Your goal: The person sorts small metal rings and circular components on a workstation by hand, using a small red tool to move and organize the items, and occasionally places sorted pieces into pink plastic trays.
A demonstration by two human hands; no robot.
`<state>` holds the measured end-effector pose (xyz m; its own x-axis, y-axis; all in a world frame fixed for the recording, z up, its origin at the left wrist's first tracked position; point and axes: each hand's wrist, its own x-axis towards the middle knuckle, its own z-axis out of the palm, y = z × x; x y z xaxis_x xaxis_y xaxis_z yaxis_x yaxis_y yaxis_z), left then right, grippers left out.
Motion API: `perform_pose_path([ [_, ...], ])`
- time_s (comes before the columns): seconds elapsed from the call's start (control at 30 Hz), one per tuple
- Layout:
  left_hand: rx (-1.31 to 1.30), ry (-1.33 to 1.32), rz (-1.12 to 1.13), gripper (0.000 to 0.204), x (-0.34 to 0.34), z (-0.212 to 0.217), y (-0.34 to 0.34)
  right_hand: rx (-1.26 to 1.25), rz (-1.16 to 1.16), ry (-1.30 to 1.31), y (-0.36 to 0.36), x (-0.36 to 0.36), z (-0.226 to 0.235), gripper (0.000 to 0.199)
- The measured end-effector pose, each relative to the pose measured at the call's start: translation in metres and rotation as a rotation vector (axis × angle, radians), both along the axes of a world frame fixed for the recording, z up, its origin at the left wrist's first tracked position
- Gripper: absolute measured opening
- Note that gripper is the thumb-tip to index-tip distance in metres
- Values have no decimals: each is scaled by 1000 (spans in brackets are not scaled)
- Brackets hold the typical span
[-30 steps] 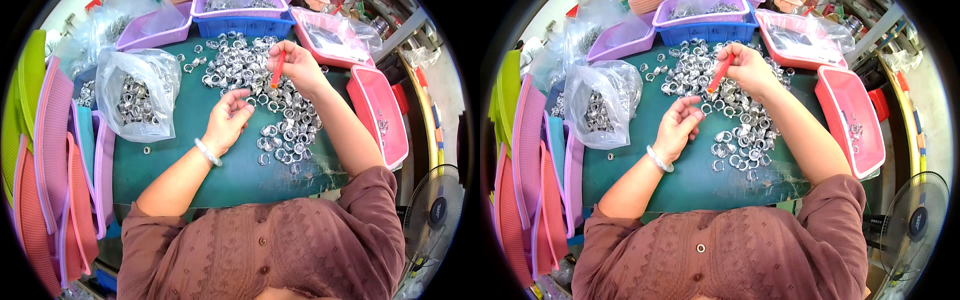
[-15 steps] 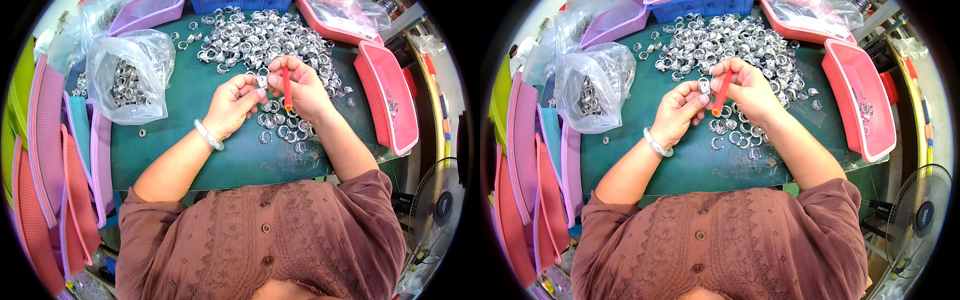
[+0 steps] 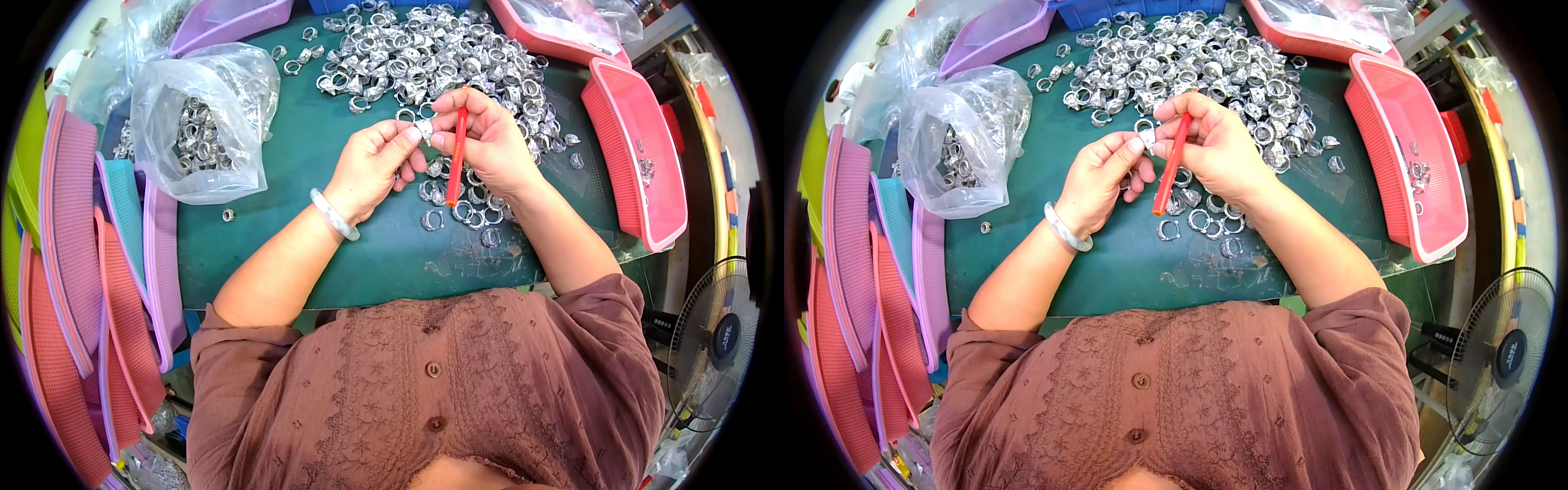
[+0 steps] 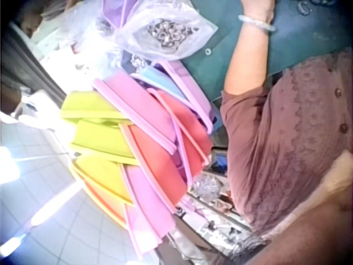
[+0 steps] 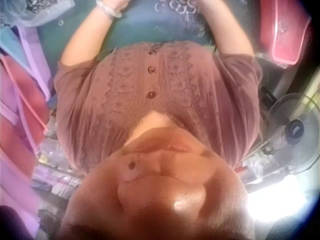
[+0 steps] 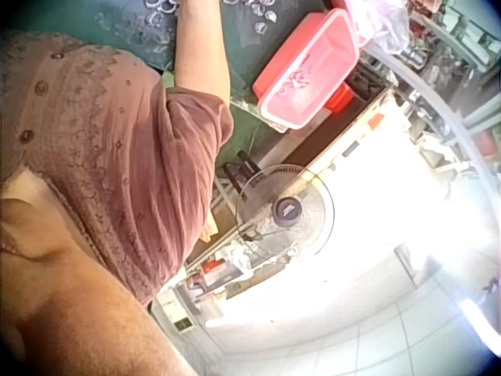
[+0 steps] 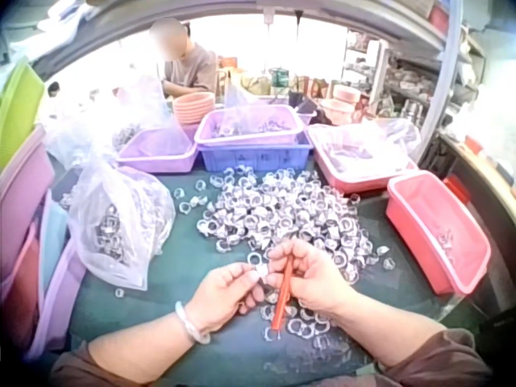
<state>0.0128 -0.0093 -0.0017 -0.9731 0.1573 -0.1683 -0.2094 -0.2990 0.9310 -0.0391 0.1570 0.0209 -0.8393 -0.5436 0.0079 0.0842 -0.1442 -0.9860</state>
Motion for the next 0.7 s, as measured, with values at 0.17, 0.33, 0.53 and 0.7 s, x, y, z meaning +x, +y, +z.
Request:
perform_pose_path([
  [0.17,10,-20,-5,22,0,1,0,-7,-18,7,-1,1,0,33],
  [0.33,15,-30,8,21,1,1,0,-5,-16,12,-1,1,0,31],
  [0.53,8,-21,10,21,1,1,0,5,-10,67,0,1,-3,31],
  [0.7,2,-24,12,20,1,1,0,43,-23,74,-1,2,0,30],
])
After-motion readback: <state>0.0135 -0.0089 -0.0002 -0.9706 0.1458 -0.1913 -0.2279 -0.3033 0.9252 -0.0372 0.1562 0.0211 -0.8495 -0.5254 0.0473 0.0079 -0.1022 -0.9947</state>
